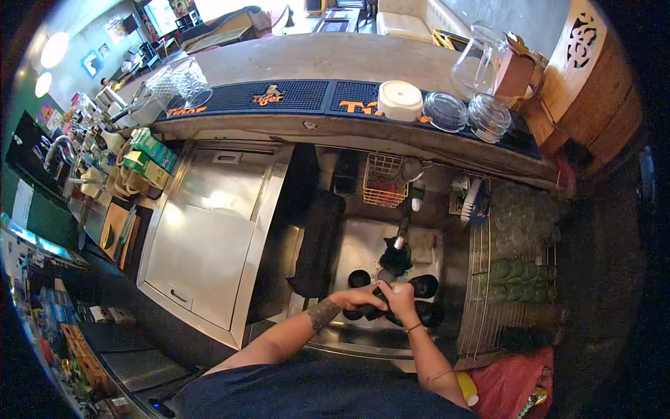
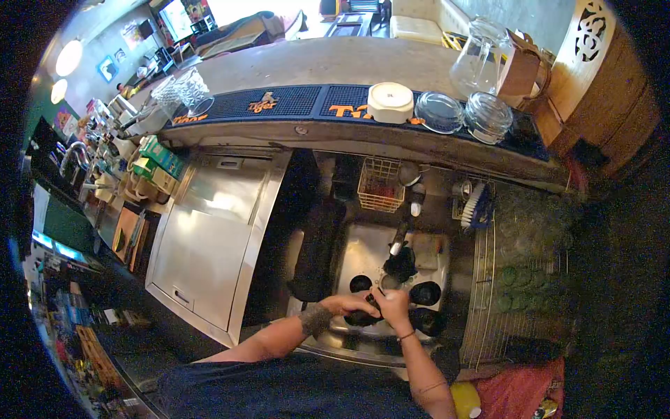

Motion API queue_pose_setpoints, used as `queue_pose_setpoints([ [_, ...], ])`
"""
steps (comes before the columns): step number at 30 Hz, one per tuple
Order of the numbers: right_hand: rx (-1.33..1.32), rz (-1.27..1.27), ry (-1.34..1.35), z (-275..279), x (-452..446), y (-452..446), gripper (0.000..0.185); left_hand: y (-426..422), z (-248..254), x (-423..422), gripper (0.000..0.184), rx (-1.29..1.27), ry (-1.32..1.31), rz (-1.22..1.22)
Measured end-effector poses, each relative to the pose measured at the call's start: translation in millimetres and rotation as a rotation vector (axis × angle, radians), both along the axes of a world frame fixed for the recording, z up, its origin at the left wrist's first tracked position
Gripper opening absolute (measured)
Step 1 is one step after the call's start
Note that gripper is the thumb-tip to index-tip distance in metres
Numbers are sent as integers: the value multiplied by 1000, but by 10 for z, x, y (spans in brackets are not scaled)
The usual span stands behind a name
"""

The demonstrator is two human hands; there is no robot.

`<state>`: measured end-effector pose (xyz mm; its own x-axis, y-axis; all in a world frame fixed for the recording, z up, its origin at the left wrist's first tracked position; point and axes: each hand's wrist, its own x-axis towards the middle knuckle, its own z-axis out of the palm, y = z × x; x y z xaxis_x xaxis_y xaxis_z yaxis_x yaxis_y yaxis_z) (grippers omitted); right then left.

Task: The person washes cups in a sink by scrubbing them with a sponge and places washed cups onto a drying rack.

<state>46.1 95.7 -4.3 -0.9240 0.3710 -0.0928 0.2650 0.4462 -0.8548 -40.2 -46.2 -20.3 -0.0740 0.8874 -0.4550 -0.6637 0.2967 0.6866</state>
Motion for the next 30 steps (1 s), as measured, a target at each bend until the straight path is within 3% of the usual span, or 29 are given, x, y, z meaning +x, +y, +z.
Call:
queue_pose_setpoints([
  [1,3,-2,0,-44,-31,16,41,54,-20,19,39,88,204,7],
  [2,2,-59,-27,-85,-52,20,42,74,-39,46,43,-7,384,21],
  [3,2,-115,-55,-137,-76,26,43,122,-59,103,43,-6,382,20],
  [5,-90,-124,-111,-443,-119,42,42,190,-24,200,47,-286,1180,-64],
  [7,-185,-133,-169,-578,-95,43,41,146,-77,209,53,-255,1201,-101],
  [9,-570,31,-94,-338,-76,48,41,81,-137,152,59,-223,1225,-133],
  [10,-571,34,-93,-237,-78,60,41,10,-169,67,68,2,1018,-95],
  [11,-441,199,-176,-142,-67,76,41,-45,-228,0,77,219,801,-56],
  [12,-307,362,-258,-108,-64,95,41,-76,-382,-49,79,153,578,-166],
  [13,-267,363,-131,-187,-93,3,39,-96,-451,-83,79,152,577,-161],
  [16,-57,382,-132,-197,-92,6,35,-119,-617,-126,77,258,444,-97],
  [18,-114,284,-165,-524,-106,27,34,-142,-669,-99,59,48,553,-30],
  [19,-140,226,-139,-579,-129,47,34,-156,-701,-77,59,48,552,-30],
  [21,-167,167,-113,-680,-133,82,35,-195,-760,-13,46,-154,780,-34],
  [22,-156,144,-74,-667,-138,86,36,-226,-824,35,46,-154,780,-35],
  [24,-146,121,-35,-677,-153,67,36,-305,-1090,159,42,-63,1070,31],
  [25,-130,56,-38,-712,-143,36,35,-315,-1109,195,46,-171,1125,-14],
  [26,-115,-8,-40,-744,-124,13,34,-330,-1129,222,46,-173,1126,-13],
  [28,-182,-57,-51,-1001,-55,-8,30,-386,-1096,289,53,-86,1275,228],
  [30,-248,-107,-66,-1119,-5,-33,27,-462,-1337,309,58,-91,1264,179],
])
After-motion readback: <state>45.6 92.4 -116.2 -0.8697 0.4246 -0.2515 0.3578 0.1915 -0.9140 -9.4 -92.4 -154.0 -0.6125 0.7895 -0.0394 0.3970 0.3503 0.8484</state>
